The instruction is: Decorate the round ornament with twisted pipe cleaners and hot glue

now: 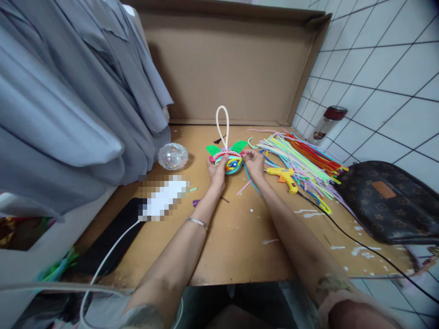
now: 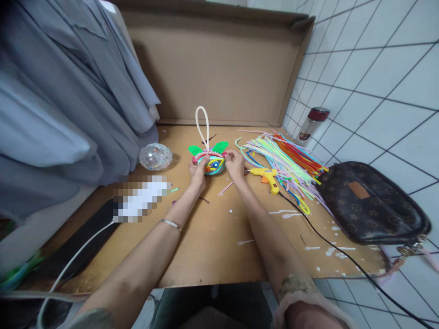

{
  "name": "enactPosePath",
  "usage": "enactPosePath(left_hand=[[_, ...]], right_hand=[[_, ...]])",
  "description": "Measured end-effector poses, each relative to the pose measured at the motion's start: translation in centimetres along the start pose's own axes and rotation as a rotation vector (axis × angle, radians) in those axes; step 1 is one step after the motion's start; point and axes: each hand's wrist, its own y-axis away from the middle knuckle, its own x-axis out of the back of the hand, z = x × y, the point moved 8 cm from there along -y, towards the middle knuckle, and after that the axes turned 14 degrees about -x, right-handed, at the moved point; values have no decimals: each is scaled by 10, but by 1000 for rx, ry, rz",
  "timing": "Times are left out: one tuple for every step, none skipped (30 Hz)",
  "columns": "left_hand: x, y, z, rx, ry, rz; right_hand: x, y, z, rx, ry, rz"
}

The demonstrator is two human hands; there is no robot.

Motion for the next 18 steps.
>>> enactPosePath(left_hand=[[0, 0, 0, -2, 1, 0], [0, 0, 0, -2, 3, -1], [-1, 0, 0, -2, 6, -3], [-1, 0, -1, -2, 9, -5], [-1, -1, -1, -2, 12, -8], [-1, -1, -2, -4, 12, -13], [-1, -2, -3, -5, 10, -17], [-1, -2, -4, -5, 7, -19], [0, -3, -5, -4, 4, -20], [0, -3, -5, -3, 3, -18], [0, -3, -6, -3, 2, -18], [1, -3, -7, -3, 2, -20], [0, -3, -7, -3, 0, -24], [0, -4, -7, -4, -2, -29], [0, -4, -8, -4, -3, -31], [1, -4, -8, -3, -4, -31], [1, -3, -7, -2, -3, -28], [1, -3, -7, -1, 0, -24]], right_hand=[[0, 0, 0, -4, -2, -2], [1, 0, -1, -5, -5, -2], [1, 1, -1, -3, -8, -2], [1, 1, -1, 2, -8, -2], [2, 1, -2, 10, -4, -2], [2, 1, -2, 17, 3, -2], [2, 2, -2, 21, 12, -2], [2, 2, -2, 23, 19, -1], [2, 2, -2, 24, 26, -2], [3, 2, -3, 26, 31, -3], [3, 2, -4, 31, 35, -3], [3, 3, -5, 40, 39, -2], [3, 4, -6, 52, 44, 0], [4, 5, -8, 65, 50, 2], [4, 6, -9, 78, 58, 2], [4, 7, -11, 88, 68, 3], [4, 8, -12, 97, 79, 3], [4, 8, -13, 104, 88, 2]])
